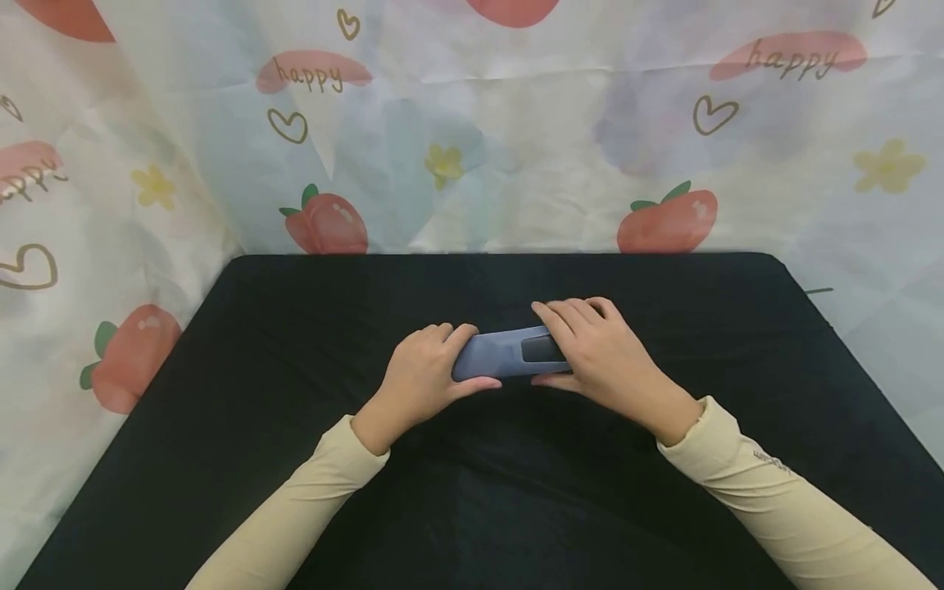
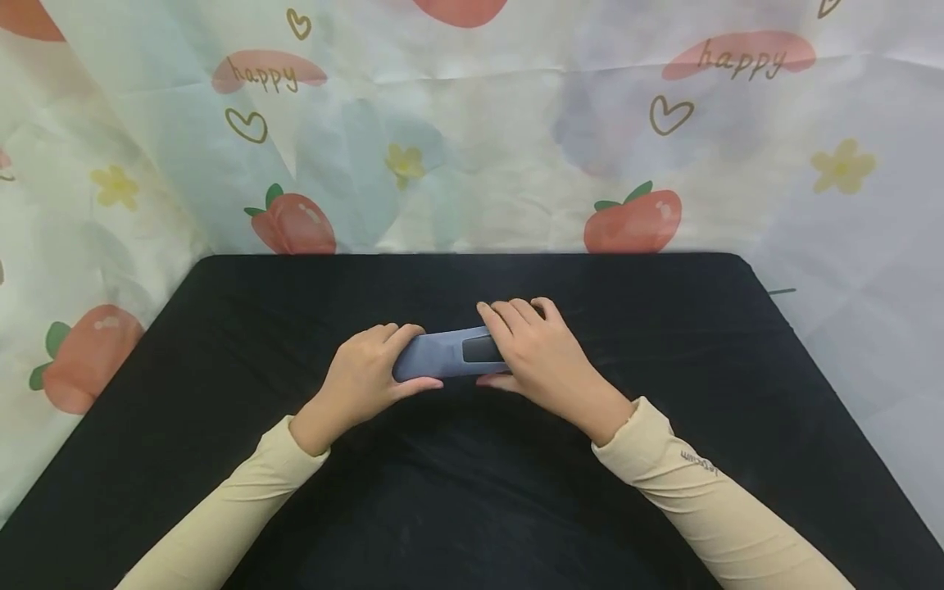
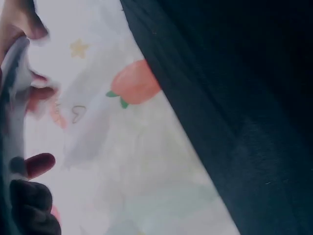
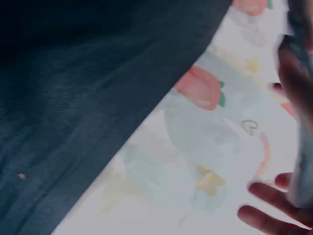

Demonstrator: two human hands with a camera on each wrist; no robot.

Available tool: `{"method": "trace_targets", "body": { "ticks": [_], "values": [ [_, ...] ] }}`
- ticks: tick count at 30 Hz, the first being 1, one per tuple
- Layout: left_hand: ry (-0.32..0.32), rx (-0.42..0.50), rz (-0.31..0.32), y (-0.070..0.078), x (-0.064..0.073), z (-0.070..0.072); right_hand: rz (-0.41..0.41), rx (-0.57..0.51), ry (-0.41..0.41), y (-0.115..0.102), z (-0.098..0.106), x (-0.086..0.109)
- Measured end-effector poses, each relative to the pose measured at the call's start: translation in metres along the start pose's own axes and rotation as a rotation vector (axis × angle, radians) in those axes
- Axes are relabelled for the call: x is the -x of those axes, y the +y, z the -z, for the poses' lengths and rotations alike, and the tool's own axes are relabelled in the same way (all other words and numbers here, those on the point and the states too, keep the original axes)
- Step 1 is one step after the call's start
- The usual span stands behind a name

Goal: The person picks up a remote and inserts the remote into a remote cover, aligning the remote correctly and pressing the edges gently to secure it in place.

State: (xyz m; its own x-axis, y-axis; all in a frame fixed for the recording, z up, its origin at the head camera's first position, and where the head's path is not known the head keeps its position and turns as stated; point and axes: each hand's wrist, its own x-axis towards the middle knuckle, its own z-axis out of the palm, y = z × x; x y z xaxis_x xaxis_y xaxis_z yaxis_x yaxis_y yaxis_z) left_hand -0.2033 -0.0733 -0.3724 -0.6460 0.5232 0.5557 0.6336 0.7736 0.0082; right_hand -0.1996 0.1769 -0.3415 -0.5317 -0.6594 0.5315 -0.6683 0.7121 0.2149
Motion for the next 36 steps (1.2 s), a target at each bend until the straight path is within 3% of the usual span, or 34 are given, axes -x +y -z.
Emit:
{"method": "trace_targets", "body": {
  "ticks": [3,9,12,17,29,36],
  "values": [
    [-0.023,0.017,-0.035,-0.002,-0.002,0.007,0.006,0.017,0.032,0.004,-0.004,0.004],
    [-0.034,-0.185,-0.039,-0.017,-0.003,0.016,-0.042,-0.008,0.113,0.014,-0.004,0.014],
    [-0.042,-0.233,-0.064,-0.018,-0.002,0.014,-0.045,-0.026,0.120,0.014,-0.006,0.017],
    [-0.051,-0.243,-0.053,-0.013,-0.003,0.006,-0.054,-0.043,0.110,0.007,-0.010,0.019],
    [0.033,-0.249,-0.059,-0.001,-0.011,0.002,-0.133,-0.121,0.134,-0.003,-0.014,0.018],
    [0.035,-0.270,-0.059,0.002,-0.015,-0.001,-0.166,-0.151,0.135,-0.008,-0.017,0.016]
  ]
}}
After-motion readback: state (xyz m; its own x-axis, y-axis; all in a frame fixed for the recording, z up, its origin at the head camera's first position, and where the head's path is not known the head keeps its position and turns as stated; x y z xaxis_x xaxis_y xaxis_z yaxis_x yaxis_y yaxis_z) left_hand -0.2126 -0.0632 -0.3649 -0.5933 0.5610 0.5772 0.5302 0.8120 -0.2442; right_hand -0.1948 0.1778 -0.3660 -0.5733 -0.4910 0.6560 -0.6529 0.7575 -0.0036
